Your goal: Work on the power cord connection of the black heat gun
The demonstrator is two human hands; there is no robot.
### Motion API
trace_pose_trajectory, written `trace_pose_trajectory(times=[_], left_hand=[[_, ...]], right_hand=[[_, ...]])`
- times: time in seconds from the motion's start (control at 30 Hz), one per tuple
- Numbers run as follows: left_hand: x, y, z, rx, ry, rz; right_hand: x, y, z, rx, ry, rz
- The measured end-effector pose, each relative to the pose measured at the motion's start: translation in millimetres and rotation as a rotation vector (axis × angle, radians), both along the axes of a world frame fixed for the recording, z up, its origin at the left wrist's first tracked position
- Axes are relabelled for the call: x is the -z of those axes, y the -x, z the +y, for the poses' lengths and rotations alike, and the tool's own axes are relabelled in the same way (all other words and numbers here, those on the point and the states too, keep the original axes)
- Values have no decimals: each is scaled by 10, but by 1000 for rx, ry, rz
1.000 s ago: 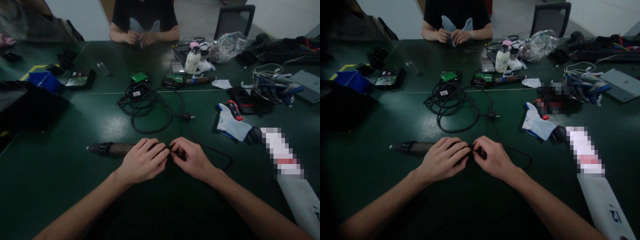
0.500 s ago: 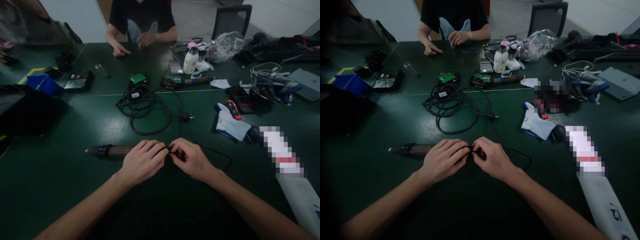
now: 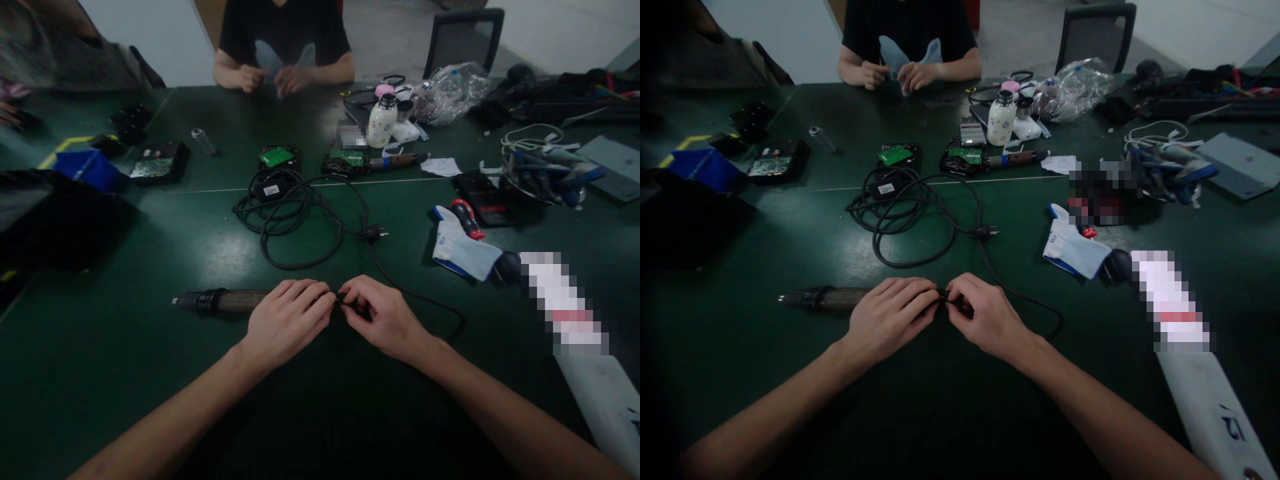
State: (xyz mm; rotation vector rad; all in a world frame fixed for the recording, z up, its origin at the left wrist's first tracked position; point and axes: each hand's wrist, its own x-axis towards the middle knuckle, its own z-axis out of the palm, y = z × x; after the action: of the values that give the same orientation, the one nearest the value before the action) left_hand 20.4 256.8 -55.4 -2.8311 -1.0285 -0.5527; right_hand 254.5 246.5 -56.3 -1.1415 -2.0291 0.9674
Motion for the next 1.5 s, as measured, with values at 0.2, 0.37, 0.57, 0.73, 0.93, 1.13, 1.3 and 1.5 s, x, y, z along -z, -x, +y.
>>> trace_pose_trajectory(times=[0.2,0.37,0.57,0.73,0.93,1.13,1.3,1.5], left_hand=[[-11,-4,10,-6,-21,-3],[-24,-15,-3,-3,12,-13],[3,-9,-8,-24,18,-16],[-5,-6,-9,-12,19,-7],[-31,-24,-22,-16,44,-32],[-16,-12,-16,-8,29,-46],[-30,-2,-18,19,44,-7],[-26,-1,-15,2,18,-27]], right_hand=[[4,5,-5,23,17,-2],[-16,5,-1,33,30,-18],[-14,1,-1,31,31,-36],[-13,-1,-1,20,19,-39],[-16,1,6,-6,-9,-29],[-11,-1,4,-2,-4,-15],[-20,2,2,-4,7,-10],[-37,4,3,-7,1,-17]])
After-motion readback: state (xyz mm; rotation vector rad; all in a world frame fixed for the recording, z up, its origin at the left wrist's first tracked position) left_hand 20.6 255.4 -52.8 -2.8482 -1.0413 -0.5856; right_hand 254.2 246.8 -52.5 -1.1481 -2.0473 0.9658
